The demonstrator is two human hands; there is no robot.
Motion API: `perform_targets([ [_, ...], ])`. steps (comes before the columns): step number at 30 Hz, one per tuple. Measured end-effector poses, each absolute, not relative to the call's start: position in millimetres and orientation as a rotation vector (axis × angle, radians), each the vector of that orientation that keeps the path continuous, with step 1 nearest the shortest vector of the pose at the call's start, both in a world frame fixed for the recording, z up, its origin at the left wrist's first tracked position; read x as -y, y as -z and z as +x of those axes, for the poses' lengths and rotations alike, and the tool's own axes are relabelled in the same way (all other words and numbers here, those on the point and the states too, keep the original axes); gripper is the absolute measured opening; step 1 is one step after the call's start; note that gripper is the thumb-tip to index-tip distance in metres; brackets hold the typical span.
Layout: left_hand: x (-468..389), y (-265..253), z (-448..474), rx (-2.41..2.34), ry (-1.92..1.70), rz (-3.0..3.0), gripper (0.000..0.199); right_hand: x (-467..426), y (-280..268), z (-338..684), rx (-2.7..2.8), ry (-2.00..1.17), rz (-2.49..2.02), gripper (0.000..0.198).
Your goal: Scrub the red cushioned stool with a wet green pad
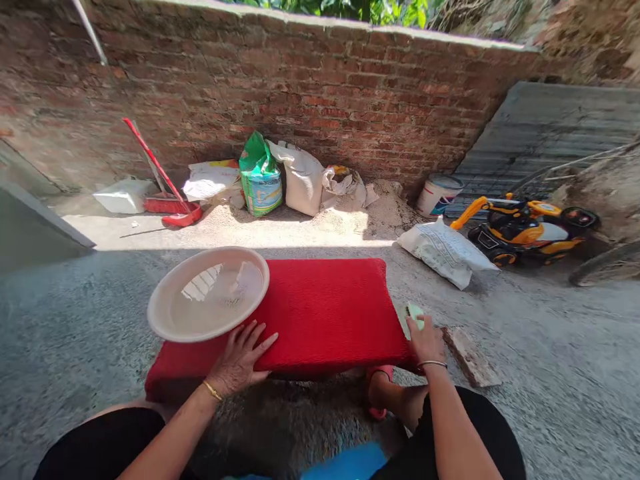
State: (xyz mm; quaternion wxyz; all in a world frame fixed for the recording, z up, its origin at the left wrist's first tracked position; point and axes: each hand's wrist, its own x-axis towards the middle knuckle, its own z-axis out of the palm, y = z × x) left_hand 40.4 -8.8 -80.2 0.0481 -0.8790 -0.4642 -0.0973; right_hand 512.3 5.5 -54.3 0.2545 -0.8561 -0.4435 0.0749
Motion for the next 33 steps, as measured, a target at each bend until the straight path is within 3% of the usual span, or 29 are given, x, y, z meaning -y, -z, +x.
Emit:
perform_targets([
  [4, 9.1, 88.5, 38.4, 1.465, 0.293, -2.746, 0.083, -27.4, 45.0, 464.9, 1.277, -0.300, -2.148, 0.053],
  [9, 10.3, 92.2, 35.1, 1.498, 0.250, -2.792, 0.083, -61.9, 32.0, 326.1, 1.698, -0.618, -1.903, 0.048],
  [13, 11.3, 89.6, 35.0, 1.496, 0.252, -2.807, 0.084, -69.9, 32.8, 248.9, 1.989, -0.635, -1.866, 0.046],
  [18, 11.4, 87.5, 38.1, 1.512, 0.250, -2.831, 0.082, -67.5, 40.1, 306.8, 2.095, -0.410, -2.019, 0.044],
  [25, 12.5, 88.1, 39.5, 1.537, 0.235, -2.877, 0.084, -56.8, 29.4, 479.7, 1.528, -0.171, -2.618, 0.064],
  [28, 13.2, 86.9, 38.8, 1.554, 0.225, -2.870, 0.084, -72.9, 26.2, 454.1, 1.588, -0.216, -2.437, 0.063],
  [33, 13.2, 86.0, 38.0, 1.533, 0.235, -2.865, 0.083, -131.3, 23.6, 313.7, 1.769, -0.370, -2.115, 0.052],
])
